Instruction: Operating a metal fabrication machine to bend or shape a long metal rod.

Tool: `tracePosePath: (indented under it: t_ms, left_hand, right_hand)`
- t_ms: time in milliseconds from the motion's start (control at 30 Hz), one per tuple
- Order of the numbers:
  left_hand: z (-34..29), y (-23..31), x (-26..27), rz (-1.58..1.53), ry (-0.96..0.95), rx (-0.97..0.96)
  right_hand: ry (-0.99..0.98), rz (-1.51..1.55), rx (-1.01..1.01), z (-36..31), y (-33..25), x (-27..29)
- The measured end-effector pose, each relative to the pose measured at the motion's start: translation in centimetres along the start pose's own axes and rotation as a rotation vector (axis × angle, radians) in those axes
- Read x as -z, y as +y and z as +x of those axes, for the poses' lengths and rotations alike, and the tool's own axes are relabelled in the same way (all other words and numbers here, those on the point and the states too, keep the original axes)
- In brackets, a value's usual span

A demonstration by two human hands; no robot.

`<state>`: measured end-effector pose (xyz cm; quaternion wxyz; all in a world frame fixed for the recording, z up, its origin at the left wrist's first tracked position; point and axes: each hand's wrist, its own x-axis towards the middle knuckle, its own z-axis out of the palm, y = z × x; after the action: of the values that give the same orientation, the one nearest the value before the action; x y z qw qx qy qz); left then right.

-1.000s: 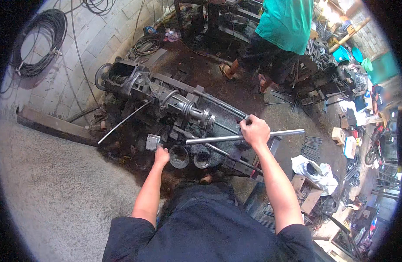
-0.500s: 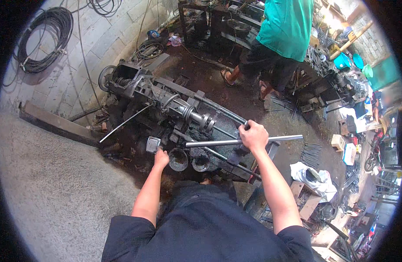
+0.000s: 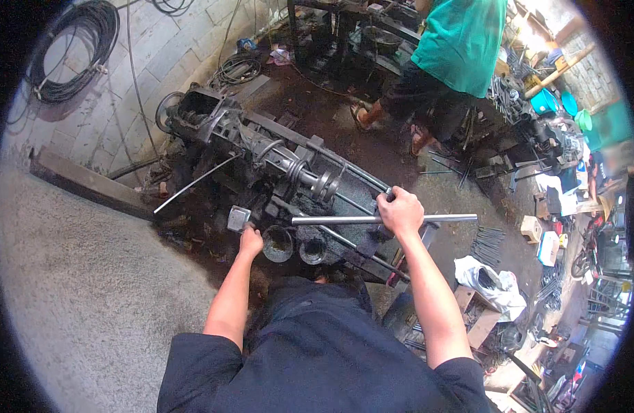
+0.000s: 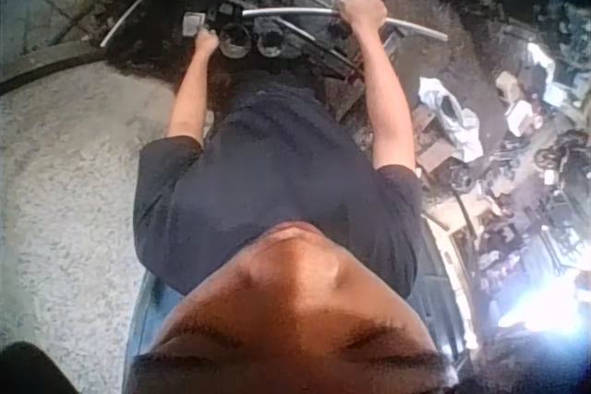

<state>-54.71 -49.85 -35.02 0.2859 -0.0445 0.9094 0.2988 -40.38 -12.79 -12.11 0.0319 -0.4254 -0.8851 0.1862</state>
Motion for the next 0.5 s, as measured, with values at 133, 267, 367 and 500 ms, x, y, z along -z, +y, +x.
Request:
tracePosePath:
  t_ms: [133, 267, 367, 500]
  left_hand:
    - [0.1, -1.2, -0.2, -0.035, 0.033, -0.033]
    - [0.3, -2.2, -0.3, -0.047, 0.057, -0.033]
    - [-0.9, 0.2, 0.1, 0.052, 0.001, -0.012]
    - [-0.6, -0.3, 0.1, 0.007, 0.008, 0.007]
  right_hand:
    - [-0.009, 0.005, 0.015, 0.0, 0.2, 0.0]
    - [-0.027, -0.002, 0.015, -0.1, -0.2, 0.2]
    - [-0.015, -0.026, 0.010, 0.0, 0.7, 0.0]
    - [-0.009, 0.011, 0.013, -0.1, 0.6, 0.1]
